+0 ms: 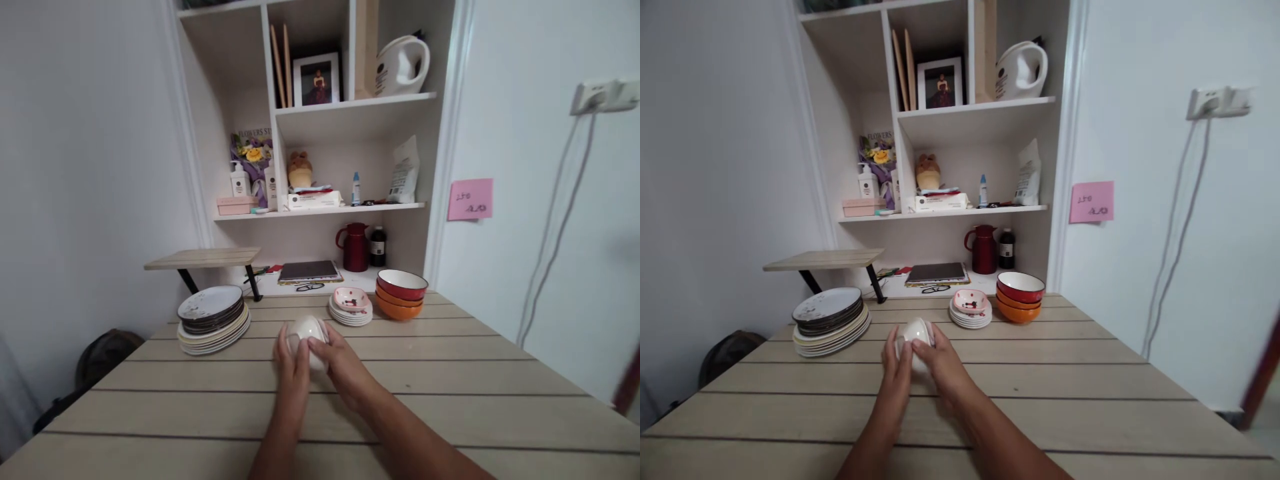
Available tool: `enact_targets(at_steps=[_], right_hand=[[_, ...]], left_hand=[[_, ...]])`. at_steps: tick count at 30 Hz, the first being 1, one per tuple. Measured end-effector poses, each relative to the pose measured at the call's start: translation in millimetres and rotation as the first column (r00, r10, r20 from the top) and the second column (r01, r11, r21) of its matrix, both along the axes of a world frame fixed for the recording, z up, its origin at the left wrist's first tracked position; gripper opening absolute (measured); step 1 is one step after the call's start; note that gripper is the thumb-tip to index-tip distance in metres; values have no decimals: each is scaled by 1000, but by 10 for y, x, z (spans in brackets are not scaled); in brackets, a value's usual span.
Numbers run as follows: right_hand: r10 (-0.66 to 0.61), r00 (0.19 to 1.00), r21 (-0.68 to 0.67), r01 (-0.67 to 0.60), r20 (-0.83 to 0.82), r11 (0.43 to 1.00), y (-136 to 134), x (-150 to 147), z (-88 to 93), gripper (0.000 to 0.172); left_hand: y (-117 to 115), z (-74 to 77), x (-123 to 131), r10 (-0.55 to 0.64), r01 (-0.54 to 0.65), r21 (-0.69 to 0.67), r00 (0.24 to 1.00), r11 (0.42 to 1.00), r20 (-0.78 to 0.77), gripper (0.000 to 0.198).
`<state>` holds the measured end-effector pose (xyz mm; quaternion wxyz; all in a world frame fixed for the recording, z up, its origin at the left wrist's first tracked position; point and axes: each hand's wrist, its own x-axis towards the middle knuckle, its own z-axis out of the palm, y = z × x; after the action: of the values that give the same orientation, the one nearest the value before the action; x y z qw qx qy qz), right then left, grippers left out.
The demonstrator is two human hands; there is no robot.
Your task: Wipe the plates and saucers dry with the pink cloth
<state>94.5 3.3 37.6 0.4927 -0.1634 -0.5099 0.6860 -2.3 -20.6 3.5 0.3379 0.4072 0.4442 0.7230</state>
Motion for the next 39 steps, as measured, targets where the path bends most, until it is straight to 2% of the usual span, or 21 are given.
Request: enact_targets(at_steps=[1,2,4,6,10,13,15,17,18,19,21,23,25,27,29,31,33,36,39], right_hand=[[-1,999,-77,-2,-39,997,-3,7,23,37],[2,998,-138,-10,-58,990,0,16,38,38],[17,998,-218,-30,-61,976,22,34,43,38],[23,997,-264,-41,-70,964,54,51,25,37],[43,997,-346,-62,-63,936,93,82,-6,37],[110,994,-361,-111,-23,926,65,89,1,39],[127,992,-265,-123,-2,956,14,69,5,43],[126,988,-48,-122,87,991,-51,30,-8,48],[100,981,101,-118,169,988,-84,8,-23,51],[51,964,262,-122,263,957,-112,-13,-42,53],[-104,895,540,-165,433,825,-150,-43,-87,57],[-263,802,690,-237,536,684,-155,-45,-119,59],[-356,715,728,-309,602,612,-128,-13,-120,60],[-374,665,721,-372,646,585,-85,41,-92,62],[-338,663,704,-415,668,577,-42,94,-57,65],[-303,699,703,-395,648,592,-12,123,-39,68],[-303,732,705,-327,610,630,3,120,-44,66],[-348,737,699,-230,579,677,7,87,-62,47],[-368,740,697,-187,563,692,-13,57,-47,32]], left_hand=[[0,-11,43,156,-142,87,973,986,-172,66],[-3,-22,84,275,-229,176,908,957,-315,66],[-15,-39,145,380,-261,298,794,918,-474,65],[-28,-44,158,363,-220,322,784,921,-504,65],[-38,-7,68,161,-65,238,897,969,-411,71],[-42,34,10,72,-19,176,951,984,-301,76],[-42,45,-8,14,2,106,988,994,-151,72],[-34,33,-31,-61,59,28,994,998,92,68],[-26,16,-48,-113,118,-8,966,993,231,68],[-16,-7,-70,-173,198,-32,915,980,363,69],[6,-69,-116,-294,373,-26,771,927,565,71],[28,-132,-149,-369,453,47,657,890,657,65],[48,-176,-157,-407,474,106,596,874,692,52],[61,-188,-146,-416,511,110,535,852,736,41],[63,-170,-127,-396,545,95,468,833,790,32],[53,-134,-116,-363,539,88,430,838,826,29],[34,-87,-115,-333,508,82,426,857,842,31],[0,-20,-123,-327,482,97,421,871,846,36],[-30,20,-119,-365,469,139,435,872,823,40]])
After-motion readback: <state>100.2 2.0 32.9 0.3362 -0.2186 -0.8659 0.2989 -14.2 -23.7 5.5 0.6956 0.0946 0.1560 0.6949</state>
